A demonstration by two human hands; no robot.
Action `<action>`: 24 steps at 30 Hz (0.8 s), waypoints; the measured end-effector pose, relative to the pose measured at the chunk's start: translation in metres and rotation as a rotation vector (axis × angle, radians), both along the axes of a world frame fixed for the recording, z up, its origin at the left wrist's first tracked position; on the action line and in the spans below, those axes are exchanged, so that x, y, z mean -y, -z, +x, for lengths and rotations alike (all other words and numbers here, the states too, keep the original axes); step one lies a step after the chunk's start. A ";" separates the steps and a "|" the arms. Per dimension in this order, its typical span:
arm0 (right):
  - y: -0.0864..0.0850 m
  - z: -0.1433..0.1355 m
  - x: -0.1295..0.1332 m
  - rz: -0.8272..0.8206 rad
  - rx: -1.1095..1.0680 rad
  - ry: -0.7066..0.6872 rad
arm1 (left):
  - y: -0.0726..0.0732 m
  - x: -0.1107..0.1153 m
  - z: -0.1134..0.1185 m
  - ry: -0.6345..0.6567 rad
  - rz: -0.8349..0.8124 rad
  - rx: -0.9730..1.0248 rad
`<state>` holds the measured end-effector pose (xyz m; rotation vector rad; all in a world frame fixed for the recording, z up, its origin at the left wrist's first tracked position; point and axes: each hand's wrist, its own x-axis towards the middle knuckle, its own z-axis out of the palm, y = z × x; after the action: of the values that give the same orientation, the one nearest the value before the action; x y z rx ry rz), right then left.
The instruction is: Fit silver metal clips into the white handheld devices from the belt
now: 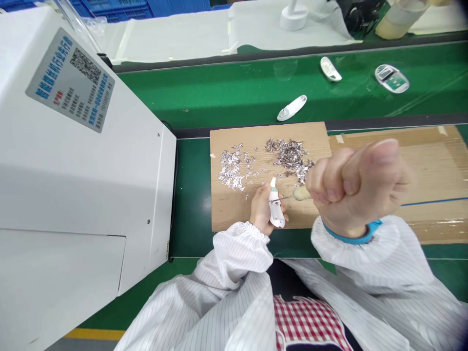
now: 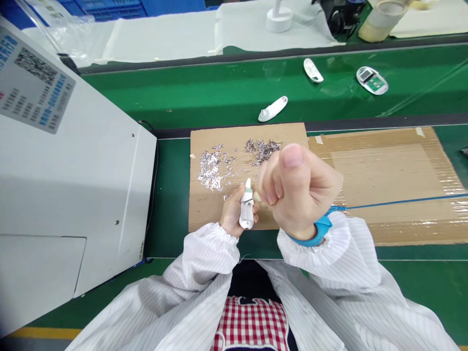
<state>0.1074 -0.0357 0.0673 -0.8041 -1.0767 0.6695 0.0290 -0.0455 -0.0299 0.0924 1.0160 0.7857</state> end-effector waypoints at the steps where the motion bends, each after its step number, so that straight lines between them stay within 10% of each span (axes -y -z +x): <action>1: 0.000 0.000 0.001 -0.013 0.011 0.014 | 0.000 0.000 0.000 -0.004 0.000 0.004; 14: 0.010 -0.010 0.005 0.057 0.049 -0.009 | 0.012 0.006 0.007 -0.028 0.058 -0.045; 18: -0.002 0.011 0.001 0.006 -0.058 -0.102 | -0.004 0.006 -0.005 0.079 0.066 -0.053; 24: -0.020 0.089 0.000 -0.004 -0.170 0.186 | -0.047 -0.113 -0.032 0.285 0.432 -0.396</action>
<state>0.1966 -0.0361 0.0870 -0.8236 -0.8359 0.5717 -0.0034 0.0677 0.0173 0.7730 1.1559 0.7266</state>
